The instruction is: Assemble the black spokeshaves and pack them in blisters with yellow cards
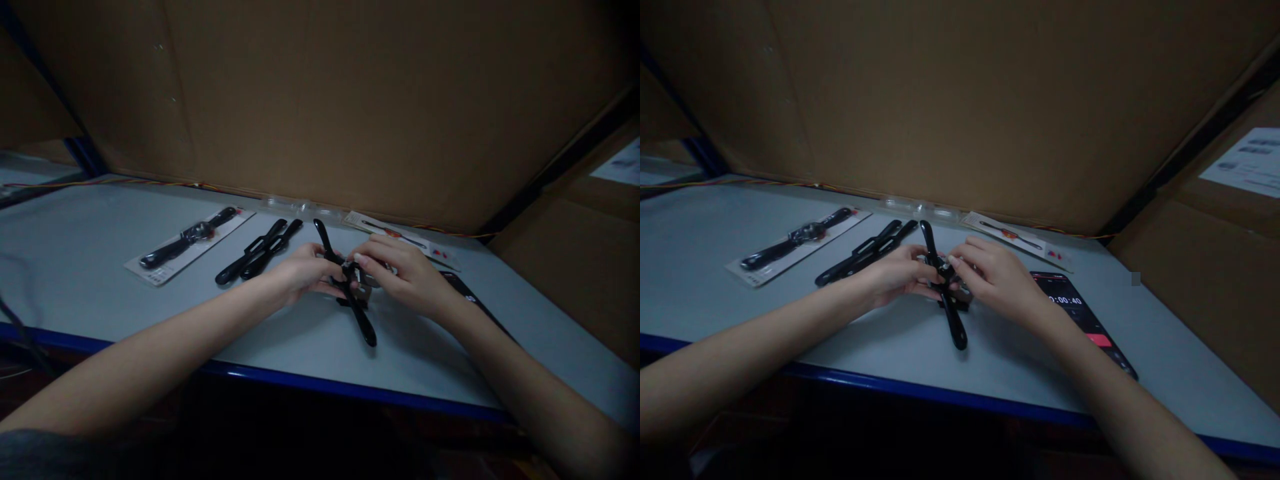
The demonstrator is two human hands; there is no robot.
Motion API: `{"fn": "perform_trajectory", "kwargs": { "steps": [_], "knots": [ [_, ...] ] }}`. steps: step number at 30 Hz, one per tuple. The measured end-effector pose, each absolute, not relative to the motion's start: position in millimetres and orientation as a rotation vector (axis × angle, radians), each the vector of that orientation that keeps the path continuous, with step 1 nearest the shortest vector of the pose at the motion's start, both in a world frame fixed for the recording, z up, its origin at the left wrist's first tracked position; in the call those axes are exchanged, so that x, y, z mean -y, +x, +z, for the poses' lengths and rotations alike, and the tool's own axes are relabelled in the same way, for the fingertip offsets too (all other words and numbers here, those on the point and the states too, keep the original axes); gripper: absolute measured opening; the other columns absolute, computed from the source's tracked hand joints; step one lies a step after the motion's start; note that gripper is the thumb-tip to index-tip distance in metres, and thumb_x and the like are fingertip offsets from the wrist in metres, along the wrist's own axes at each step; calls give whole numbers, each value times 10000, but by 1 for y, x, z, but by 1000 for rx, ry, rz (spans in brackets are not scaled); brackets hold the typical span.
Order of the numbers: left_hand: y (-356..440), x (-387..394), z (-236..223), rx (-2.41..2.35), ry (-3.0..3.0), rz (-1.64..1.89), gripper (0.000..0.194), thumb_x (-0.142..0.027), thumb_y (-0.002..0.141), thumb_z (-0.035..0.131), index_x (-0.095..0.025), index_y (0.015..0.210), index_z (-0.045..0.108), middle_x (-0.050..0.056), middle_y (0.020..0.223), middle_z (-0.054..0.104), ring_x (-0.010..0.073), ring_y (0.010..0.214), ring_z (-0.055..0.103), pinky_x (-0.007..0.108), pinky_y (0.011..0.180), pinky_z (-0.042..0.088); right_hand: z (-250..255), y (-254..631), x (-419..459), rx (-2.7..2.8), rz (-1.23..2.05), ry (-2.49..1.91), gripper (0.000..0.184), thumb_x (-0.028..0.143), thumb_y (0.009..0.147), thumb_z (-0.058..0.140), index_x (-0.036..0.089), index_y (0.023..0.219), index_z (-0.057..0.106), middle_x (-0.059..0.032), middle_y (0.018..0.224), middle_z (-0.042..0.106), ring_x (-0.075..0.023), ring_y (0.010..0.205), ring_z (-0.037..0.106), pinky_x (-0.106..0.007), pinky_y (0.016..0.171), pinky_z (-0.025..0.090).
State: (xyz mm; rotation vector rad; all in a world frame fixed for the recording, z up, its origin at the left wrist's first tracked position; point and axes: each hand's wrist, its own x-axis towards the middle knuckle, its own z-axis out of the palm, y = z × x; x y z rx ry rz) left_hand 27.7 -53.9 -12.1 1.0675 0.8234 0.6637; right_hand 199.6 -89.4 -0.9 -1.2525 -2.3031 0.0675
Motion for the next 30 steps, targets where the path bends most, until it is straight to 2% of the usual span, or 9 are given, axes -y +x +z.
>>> {"fn": "perform_trajectory", "kwargs": {
  "steps": [5, 8, 12, 15, 19, 25, 30],
  "knots": [
    [27, 54, -12, -825, 1089, 670, 323, 98, 685, 528, -85, 947, 478, 33, 687, 621, 154, 601, 661, 312, 610, 560, 1, 196, 92, 2315, 104, -1211, 282, 295, 909, 415, 172, 721, 585, -29, 685, 555, -145, 663, 502, -284, 623, 354],
    [27, 54, -11, -841, 1084, 678, 345, 99, 693, 520, -86, 978, 459, 19, 654, 613, 151, 612, 661, 308, 623, 557, 1, 194, 93, 2332, 175, -1165, 322, 298, 924, 380, 173, 731, 605, -41, 719, 569, -147, 689, 515, -280, 629, 365],
    [27, 54, -11, -832, 1095, 661, 316, 95, 693, 517, -83, 950, 477, 32, 677, 623, 156, 613, 664, 323, 638, 556, 0, 198, 91, 2364, 32, -1200, 300, 285, 923, 373, 187, 807, 631, -62, 796, 592, -165, 737, 525, -293, 650, 362],
    [27, 53, -12, -829, 1075, 657, 331, 93, 695, 525, -88, 965, 465, 39, 690, 631, 165, 614, 669, 329, 634, 556, 0, 201, 89, 2393, -114, -1237, 291, 275, 918, 379, 185, 796, 628, -57, 759, 580, -165, 712, 512, -301, 653, 345],
    [27, 52, -12, -837, 1067, 660, 335, 94, 694, 531, -88, 967, 460, 31, 671, 629, 162, 622, 671, 309, 623, 553, -1, 198, 91, 2422, -43, -1189, 297, 268, 918, 387, 177, 741, 607, -29, 687, 554, -143, 649, 488, -291, 632, 327],
    [27, 51, -13, -788, 1076, 637, 292, 102, 686, 521, -76, 916, 502, 37, 679, 632, 141, 601, 661, 308, 641, 553, -2, 196, 90, 2430, -38, -1191, 286, 255, 915, 383, 184, 796, 634, -53, 789, 619, -162, 723, 535, -301, 654, 327],
    [26, 50, -13, -793, 1066, 645, 295, 87, 690, 536, -78, 933, 499, 36, 694, 630, 143, 606, 663, 322, 649, 559, -3, 199, 89, 2421, -130, -1237, 181, 238, 883, 435, 189, 862, 607, -40, 784, 633, -160, 710, 548, -299, 656, 322]
  ]
}}
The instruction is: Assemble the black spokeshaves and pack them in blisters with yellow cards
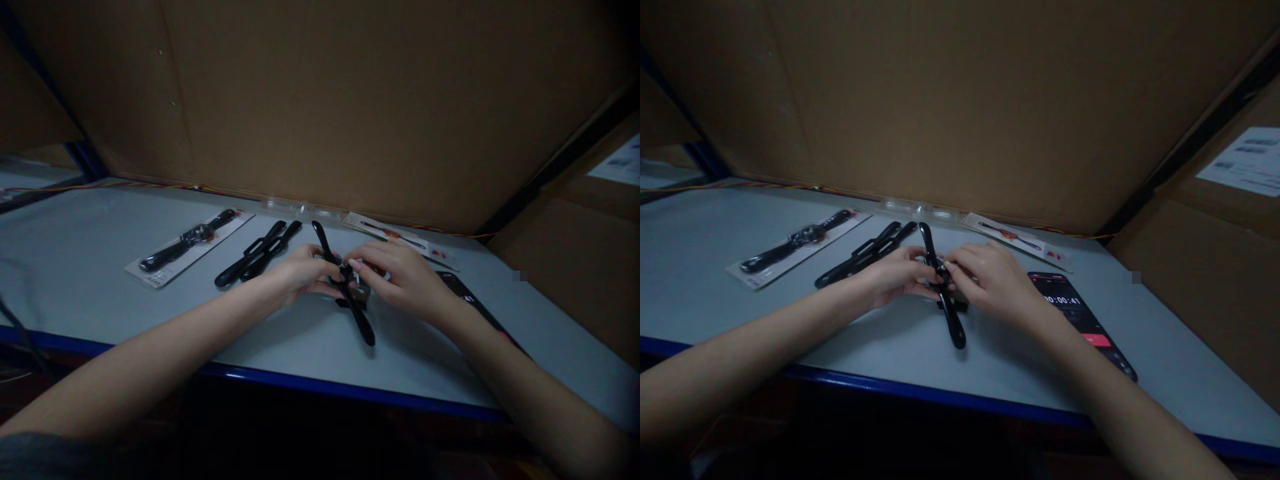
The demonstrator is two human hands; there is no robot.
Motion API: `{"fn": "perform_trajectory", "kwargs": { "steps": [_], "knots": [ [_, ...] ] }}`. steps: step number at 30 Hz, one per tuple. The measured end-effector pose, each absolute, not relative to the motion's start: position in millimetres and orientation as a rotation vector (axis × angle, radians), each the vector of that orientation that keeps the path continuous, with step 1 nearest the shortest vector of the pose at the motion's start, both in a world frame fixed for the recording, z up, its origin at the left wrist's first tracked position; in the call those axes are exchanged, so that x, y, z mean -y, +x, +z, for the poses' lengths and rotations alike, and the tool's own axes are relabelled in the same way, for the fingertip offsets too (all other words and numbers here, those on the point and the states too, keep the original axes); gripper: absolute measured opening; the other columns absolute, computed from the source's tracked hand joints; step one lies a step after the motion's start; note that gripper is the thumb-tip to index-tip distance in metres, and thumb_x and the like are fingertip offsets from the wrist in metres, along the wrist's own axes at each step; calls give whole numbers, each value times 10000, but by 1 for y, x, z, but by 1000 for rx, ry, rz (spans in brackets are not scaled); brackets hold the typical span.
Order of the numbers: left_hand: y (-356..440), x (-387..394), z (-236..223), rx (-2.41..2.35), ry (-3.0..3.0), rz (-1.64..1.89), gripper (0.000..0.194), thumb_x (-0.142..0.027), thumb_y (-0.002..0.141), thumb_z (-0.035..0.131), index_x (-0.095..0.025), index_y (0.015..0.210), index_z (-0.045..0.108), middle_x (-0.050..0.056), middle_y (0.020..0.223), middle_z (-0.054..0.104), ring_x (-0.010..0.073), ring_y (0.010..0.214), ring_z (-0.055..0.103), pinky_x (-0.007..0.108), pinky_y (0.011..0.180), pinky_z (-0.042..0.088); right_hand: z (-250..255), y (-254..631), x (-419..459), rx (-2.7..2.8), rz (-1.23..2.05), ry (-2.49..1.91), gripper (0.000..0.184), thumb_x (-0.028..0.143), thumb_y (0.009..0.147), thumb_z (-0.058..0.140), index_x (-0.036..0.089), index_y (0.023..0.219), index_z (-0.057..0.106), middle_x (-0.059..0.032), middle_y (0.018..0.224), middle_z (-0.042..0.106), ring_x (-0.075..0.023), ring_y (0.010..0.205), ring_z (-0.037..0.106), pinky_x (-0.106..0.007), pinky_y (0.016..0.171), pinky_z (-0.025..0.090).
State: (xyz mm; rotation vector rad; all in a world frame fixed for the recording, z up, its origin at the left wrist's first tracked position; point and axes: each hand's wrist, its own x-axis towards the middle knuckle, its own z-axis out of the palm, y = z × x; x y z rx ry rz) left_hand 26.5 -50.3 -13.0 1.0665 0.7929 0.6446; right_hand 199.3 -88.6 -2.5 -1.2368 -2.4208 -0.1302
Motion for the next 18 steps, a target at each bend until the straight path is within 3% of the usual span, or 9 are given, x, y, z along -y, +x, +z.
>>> {"fn": "perform_trajectory", "kwargs": {
  "steps": [4, 8, 12, 15, 18],
  "knots": [
    [26, 52, -13, -811, 1083, 653, 310, 85, 681, 548, -80, 939, 498, 18, 668, 612, 127, 574, 641, 297, 608, 560, -6, 193, 91, 2376, -176, -1319, 121, 290, 846, 509, 189, 821, 570, 4, 637, 588, -137, 585, 486, -297, 642, 299],
    [27, 57, -13, -839, 1117, 685, 312, 63, 684, 574, -99, 941, 501, -11, 664, 577, 113, 575, 622, 282, 588, 560, -10, 185, 94, 2329, -42, -1330, 116, 217, 833, 498, 183, 738, 555, 11, 599, 574, -127, 563, 469, -284, 627, 296],
    [28, 59, -12, -842, 1113, 687, 331, 80, 665, 573, -113, 923, 498, -12, 683, 586, 120, 565, 636, 303, 617, 564, -8, 187, 93, 2259, 183, -1310, 135, 195, 839, 477, 199, 878, 606, 16, 619, 600, -127, 573, 502, -270, 619, 322],
    [28, 57, -11, -832, 1104, 659, 327, 91, 675, 552, -109, 925, 484, 24, 701, 620, 140, 584, 656, 290, 611, 560, -5, 194, 90, 2297, 112, -1323, 138, 214, 824, 519, 213, 925, 613, 34, 588, 572, -124, 561, 491, -276, 637, 322],
    [28, 55, -11, -862, 1115, 641, 345, 101, 684, 542, -91, 961, 472, 32, 679, 616, 141, 588, 655, 261, 582, 552, -3, 197, 89, 2347, -36, -1344, 83, 270, 808, 569, 199, 829, 605, 36, 578, 540, -121, 565, 473, -287, 642, 299]
  ]
}}
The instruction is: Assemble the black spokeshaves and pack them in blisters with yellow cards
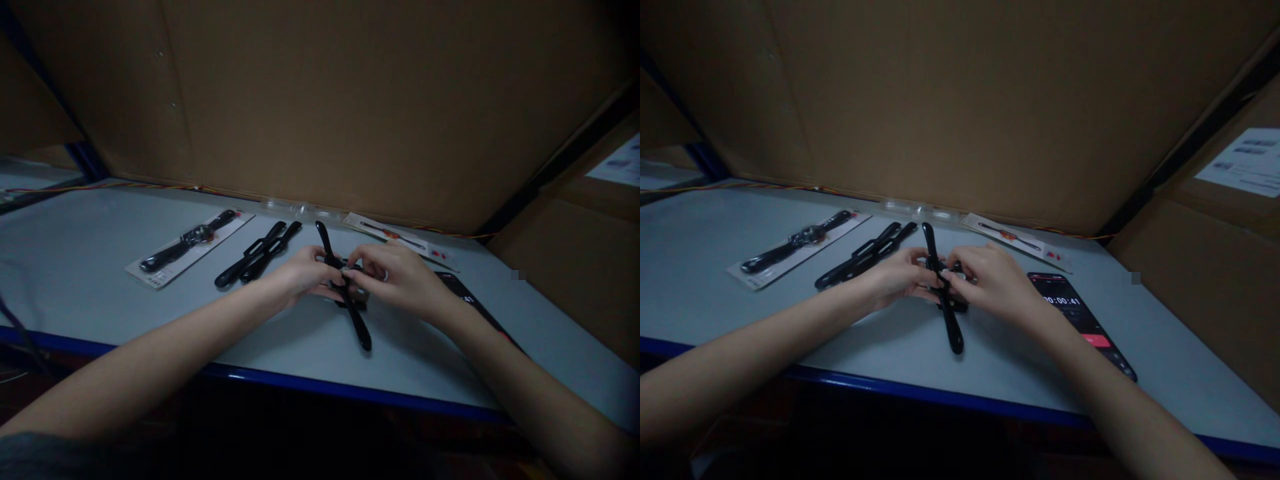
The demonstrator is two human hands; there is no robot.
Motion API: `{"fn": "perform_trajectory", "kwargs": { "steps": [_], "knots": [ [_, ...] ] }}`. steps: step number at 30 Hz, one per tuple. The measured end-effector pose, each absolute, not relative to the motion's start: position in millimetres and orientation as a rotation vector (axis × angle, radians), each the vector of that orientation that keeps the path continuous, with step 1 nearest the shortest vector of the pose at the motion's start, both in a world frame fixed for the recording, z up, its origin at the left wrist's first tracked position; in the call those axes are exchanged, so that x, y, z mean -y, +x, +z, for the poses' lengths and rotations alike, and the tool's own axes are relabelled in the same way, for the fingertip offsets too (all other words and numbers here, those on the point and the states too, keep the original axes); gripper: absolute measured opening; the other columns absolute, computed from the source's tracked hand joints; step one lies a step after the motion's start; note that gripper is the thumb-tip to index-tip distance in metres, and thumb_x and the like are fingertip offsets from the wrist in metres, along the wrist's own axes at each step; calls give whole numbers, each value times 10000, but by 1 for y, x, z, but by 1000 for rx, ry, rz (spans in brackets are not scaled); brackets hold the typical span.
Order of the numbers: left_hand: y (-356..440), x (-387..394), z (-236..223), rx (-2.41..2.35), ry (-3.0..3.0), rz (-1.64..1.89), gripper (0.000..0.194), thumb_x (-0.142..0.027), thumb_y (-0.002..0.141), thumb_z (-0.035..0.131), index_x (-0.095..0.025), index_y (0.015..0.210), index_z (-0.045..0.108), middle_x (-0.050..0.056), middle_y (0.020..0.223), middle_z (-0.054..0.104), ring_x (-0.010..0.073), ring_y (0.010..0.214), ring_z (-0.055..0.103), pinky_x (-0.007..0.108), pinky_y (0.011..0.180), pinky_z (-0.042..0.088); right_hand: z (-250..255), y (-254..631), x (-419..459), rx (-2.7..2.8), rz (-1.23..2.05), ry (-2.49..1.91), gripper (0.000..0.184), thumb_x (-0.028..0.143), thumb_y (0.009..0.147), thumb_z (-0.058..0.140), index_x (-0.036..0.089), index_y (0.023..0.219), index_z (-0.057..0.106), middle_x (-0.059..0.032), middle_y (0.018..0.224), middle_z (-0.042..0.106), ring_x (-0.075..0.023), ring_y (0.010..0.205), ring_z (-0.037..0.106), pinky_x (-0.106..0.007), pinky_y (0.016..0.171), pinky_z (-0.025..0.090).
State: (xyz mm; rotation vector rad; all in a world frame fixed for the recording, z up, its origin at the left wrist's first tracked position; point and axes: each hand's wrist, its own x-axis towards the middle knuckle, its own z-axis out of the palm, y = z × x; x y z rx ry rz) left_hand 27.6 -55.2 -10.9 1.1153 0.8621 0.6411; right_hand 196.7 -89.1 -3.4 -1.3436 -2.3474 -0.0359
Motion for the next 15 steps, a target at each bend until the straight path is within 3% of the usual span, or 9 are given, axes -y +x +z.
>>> {"fn": "perform_trajectory", "kwargs": {
  "steps": [4, 11, 15],
  "knots": [
    [27, 55, -10, -870, 1130, 656, 374, 100, 679, 559, -81, 996, 478, 22, 703, 608, 123, 572, 642, 264, 582, 556, -5, 192, 92, 2379, 40, -1288, 93, 239, 821, 545, 183, 755, 580, 30, 602, 561, -111, 559, 475, -286, 644, 304],
    [27, 56, -10, -886, 1126, 636, 345, 105, 671, 549, -71, 962, 492, 32, 685, 622, 133, 576, 648, 266, 581, 553, -5, 194, 90, 2415, 141, -1206, 214, 155, 844, 474, 211, 999, 611, -20, 892, 666, -146, 776, 581, -288, 704, 339],
    [27, 54, -10, -876, 1099, 620, 320, 98, 681, 539, -75, 945, 487, 46, 681, 636, 147, 603, 662, 269, 590, 552, -2, 199, 88, 2443, -18, -1295, 199, 242, 837, 530, 211, 1018, 604, 0, 761, 640, -134, 673, 549, -285, 657, 307]
  ]
}}
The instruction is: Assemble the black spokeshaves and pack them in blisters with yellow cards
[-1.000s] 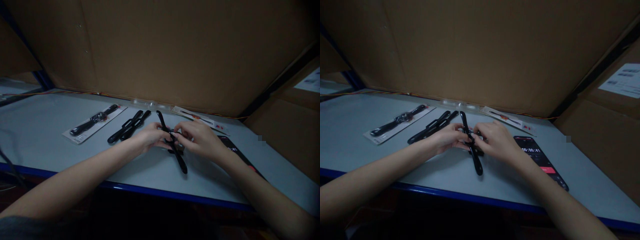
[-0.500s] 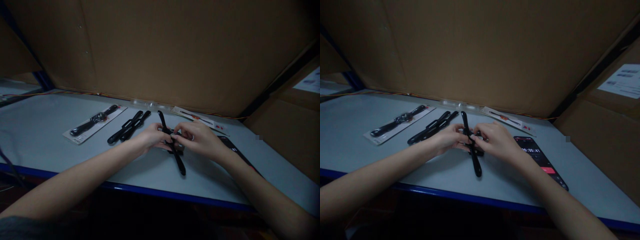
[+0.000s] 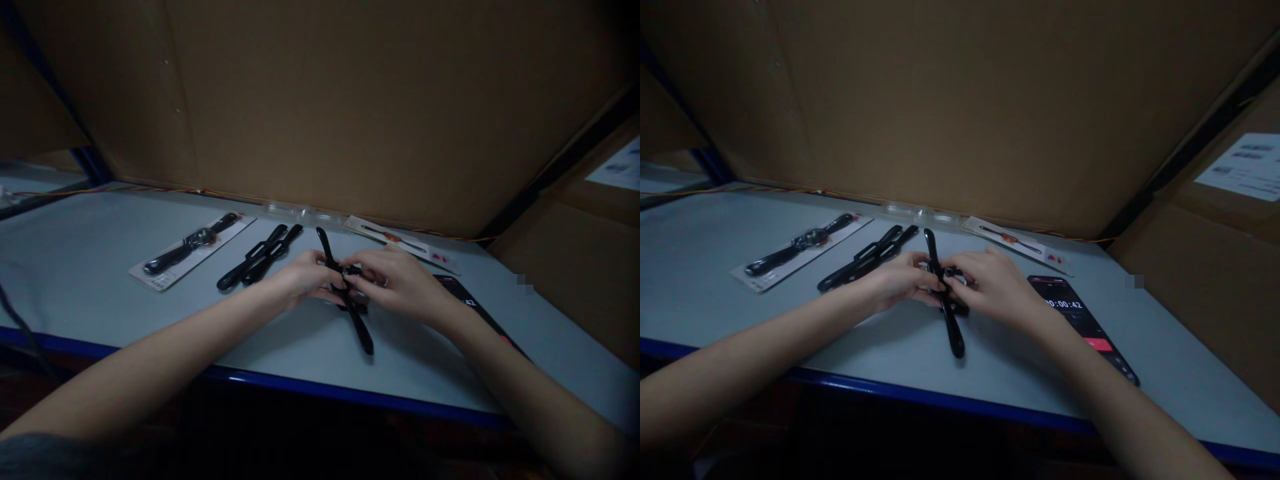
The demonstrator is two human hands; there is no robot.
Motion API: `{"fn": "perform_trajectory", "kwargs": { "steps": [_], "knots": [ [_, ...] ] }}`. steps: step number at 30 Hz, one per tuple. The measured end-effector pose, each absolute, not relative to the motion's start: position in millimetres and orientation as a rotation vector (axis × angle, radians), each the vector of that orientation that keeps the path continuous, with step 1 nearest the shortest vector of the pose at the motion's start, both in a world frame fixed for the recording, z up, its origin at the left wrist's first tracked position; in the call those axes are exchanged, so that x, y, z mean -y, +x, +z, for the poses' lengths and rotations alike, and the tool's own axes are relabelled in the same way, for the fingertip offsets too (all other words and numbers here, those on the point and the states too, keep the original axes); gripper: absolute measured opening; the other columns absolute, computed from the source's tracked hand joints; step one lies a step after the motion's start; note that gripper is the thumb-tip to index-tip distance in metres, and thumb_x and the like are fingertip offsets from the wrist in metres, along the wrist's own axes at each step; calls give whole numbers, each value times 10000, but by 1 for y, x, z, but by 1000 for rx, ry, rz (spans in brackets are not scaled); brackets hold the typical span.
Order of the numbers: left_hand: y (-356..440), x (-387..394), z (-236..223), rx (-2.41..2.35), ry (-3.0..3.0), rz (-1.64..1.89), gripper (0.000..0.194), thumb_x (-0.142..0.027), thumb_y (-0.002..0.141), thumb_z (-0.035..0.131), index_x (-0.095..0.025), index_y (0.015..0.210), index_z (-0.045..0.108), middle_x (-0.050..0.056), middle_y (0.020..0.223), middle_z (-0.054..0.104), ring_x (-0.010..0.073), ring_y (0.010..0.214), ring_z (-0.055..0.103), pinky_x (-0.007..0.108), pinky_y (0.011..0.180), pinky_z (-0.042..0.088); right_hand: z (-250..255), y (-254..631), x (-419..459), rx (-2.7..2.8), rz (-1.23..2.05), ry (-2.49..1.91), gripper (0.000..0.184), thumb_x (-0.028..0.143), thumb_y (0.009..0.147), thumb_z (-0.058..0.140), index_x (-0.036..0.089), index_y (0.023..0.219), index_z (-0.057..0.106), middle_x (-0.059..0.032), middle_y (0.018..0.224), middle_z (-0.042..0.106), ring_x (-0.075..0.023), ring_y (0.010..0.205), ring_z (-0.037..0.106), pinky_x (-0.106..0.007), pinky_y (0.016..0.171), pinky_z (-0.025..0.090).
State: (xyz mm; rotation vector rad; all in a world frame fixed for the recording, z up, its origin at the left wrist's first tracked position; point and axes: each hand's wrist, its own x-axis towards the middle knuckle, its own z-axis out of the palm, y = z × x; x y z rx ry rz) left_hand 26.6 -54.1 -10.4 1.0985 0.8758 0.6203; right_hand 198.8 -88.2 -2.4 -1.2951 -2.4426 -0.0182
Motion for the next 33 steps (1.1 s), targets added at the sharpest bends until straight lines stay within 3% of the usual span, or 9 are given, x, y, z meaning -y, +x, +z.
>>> {"fn": "perform_trajectory", "kwargs": {
  "steps": [3, 7, 13, 15, 18, 20, 24, 30, 33],
  "knots": [
    [26, 54, -10, -872, 1089, 598, 352, 91, 675, 549, -75, 977, 477, 63, 704, 649, 171, 623, 674, 285, 598, 552, -2, 199, 88, 2471, -125, -1314, 132, 306, 846, 533, 192, 839, 598, 15, 657, 593, -123, 609, 508, -287, 642, 276],
    [26, 55, -10, -864, 1107, 597, 366, 93, 674, 554, -66, 996, 484, 54, 695, 638, 159, 613, 664, 283, 595, 553, -6, 194, 88, 2520, -127, -1285, 232, 266, 873, 478, 172, 670, 538, 4, 643, 588, -120, 605, 502, -294, 654, 273],
    [26, 55, -11, -873, 1144, 612, 430, 79, 667, 580, -71, 1057, 480, 41, 712, 634, 148, 613, 657, 295, 610, 561, -7, 192, 89, 2331, 364, -1307, 223, 255, 884, 436, 180, 736, 585, 1, 632, 597, -120, 594, 524, -256, 573, 308],
    [26, 55, -10, -871, 1145, 598, 442, 82, 679, 566, -67, 1082, 463, 53, 717, 641, 161, 631, 668, 295, 614, 562, -5, 196, 88, 2295, 335, -1318, 115, 260, 845, 507, 192, 861, 597, 21, 622, 571, -116, 576, 504, -249, 564, 309],
    [26, 56, -9, -874, 1144, 580, 460, 90, 685, 549, -57, 1109, 443, 74, 726, 653, 173, 642, 676, 301, 617, 560, -4, 201, 86, 2351, 142, -1316, 175, 292, 807, 579, 214, 964, 592, 47, 603, 531, -109, 567, 478, -257, 606, 302],
    [26, 56, -9, -871, 1150, 571, 469, 90, 678, 555, -56, 1110, 445, 84, 742, 661, 172, 649, 677, 312, 639, 560, -5, 201, 85, 2399, 61, -1331, 122, 313, 822, 565, 203, 867, 593, 49, 578, 521, -105, 552, 461, -267, 625, 289],
    [29, 58, -10, -864, 1178, 566, 450, 89, 662, 559, -55, 1079, 468, 88, 771, 657, 172, 663, 675, 333, 663, 560, -8, 193, 88, 2383, -75, -1429, 224, 303, 854, 495, 180, 667, 507, 36, 550, 523, -104, 528, 419, -284, 645, 272],
    [29, 61, -12, -876, 1198, 623, 434, 70, 631, 584, -75, 1030, 493, 50, 764, 628, 158, 650, 658, 314, 621, 560, -12, 181, 92, 2370, -153, -1487, 225, 221, 852, 433, 176, 636, 475, 17, 555, 512, -109, 518, 384, -288, 621, 262],
    [28, 59, -12, -861, 1190, 626, 432, 67, 637, 579, -89, 1031, 495, 32, 725, 623, 160, 641, 659, 303, 610, 556, -10, 183, 91, 2338, -48, -1473, 252, 261, 867, 430, 179, 635, 485, 21, 545, 505, -107, 513, 399, -280, 606, 273]
  ]
}}
